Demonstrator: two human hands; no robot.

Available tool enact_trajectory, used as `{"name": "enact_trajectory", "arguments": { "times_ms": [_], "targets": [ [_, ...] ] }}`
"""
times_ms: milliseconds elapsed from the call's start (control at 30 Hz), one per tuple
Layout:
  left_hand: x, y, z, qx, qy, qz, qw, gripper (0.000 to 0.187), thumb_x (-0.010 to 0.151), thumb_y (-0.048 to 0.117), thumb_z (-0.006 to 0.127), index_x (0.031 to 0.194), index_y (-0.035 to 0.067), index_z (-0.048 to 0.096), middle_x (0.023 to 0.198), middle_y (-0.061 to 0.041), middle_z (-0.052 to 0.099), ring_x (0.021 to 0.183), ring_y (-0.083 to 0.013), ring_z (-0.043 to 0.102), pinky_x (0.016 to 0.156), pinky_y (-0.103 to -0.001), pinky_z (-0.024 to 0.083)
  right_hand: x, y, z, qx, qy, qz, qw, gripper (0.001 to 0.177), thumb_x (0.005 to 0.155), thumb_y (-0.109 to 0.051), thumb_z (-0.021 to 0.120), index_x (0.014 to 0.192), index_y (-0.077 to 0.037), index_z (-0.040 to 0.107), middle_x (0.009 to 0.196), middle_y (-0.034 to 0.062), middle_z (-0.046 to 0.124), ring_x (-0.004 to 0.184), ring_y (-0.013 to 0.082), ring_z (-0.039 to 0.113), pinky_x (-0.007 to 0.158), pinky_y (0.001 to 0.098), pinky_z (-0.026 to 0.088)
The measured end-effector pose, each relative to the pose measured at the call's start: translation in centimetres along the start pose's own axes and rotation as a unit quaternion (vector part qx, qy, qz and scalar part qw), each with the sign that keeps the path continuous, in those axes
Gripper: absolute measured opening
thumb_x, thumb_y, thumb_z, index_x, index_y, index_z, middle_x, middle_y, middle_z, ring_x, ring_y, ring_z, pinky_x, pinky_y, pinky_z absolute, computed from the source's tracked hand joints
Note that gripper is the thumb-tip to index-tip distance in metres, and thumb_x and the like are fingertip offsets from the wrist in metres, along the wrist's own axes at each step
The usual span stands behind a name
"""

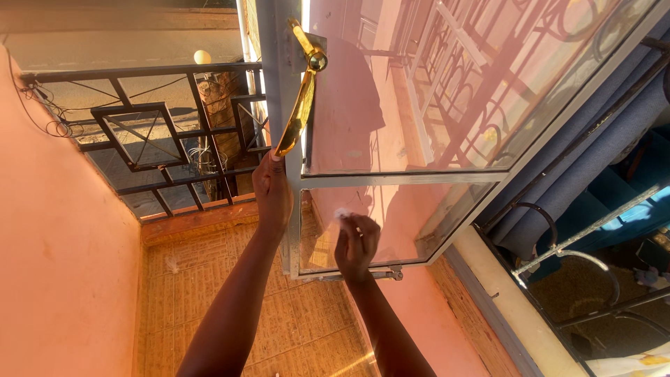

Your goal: The person wipes the glass panes and metal frames of a window with a small white cloth, reaching to different sections of the glass and the latch.

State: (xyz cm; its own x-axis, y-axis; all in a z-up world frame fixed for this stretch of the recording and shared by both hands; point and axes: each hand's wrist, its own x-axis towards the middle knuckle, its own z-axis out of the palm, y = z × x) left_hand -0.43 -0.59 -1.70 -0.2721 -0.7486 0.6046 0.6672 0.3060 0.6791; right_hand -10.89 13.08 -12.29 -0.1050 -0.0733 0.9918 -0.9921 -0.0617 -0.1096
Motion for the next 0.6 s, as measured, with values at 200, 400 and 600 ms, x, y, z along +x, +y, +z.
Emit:
{"name": "enact_trajectory", "arguments": {
  "times_ms": [200, 400, 600],
  "targets": [
    [0.2, 0.0, -0.2, -0.035, -0.031, 0.031, 0.998, 0.035, 0.115, 0.034, 0.047, 0.108, 0.004, 0.064, 0.084, 0.008, 0.046, 0.074, -0.0045, 0.033, 0.067, -0.025, 0.029, -6.7, 2.5, -4.4, -0.015, -0.209, -0.12, 0.97, 0.036, 0.09, 0.007, 0.058, 0.12, -0.006, 0.072, 0.123, 0.0067, 0.065, 0.11, 0.0245, 0.063, 0.094, 0.036, 0.055],
    [0.0, 0.0, -0.1, 0.051, -0.017, 0.035, 0.998, 0.044, 0.12, 0.039, 0.044, 0.092, 0.009, 0.059, 0.073, 0.011, 0.033, 0.066, -0.002, 0.024, 0.059, -0.023, 0.021, -4.8, 6.9, -7.6, -0.115, 0.022, 0.182, 0.976, 0.008, 0.1, 0.004, 0.058, 0.106, 0.0, 0.061, 0.115, 0.0135, 0.057, 0.112, 0.0284, 0.058, 0.096, 0.0414, 0.054],
    [-0.1, 1.8, 0.8, 0.022, -0.006, -0.02, 1.0, 0.039, 0.111, 0.041, 0.043, 0.096, 0.009, 0.061, 0.068, 0.01, 0.036, 0.059, -0.0032, 0.028, 0.052, -0.023, 0.024, -4.8, 3.5, -5.2, -0.05, -0.029, 0.119, 0.991, 0.013, 0.096, 0.001, 0.067, 0.107, -0.001, 0.06, 0.109, 0.0113, 0.061, 0.102, 0.0272, 0.061, 0.085, 0.0369, 0.057]
  ]
}}
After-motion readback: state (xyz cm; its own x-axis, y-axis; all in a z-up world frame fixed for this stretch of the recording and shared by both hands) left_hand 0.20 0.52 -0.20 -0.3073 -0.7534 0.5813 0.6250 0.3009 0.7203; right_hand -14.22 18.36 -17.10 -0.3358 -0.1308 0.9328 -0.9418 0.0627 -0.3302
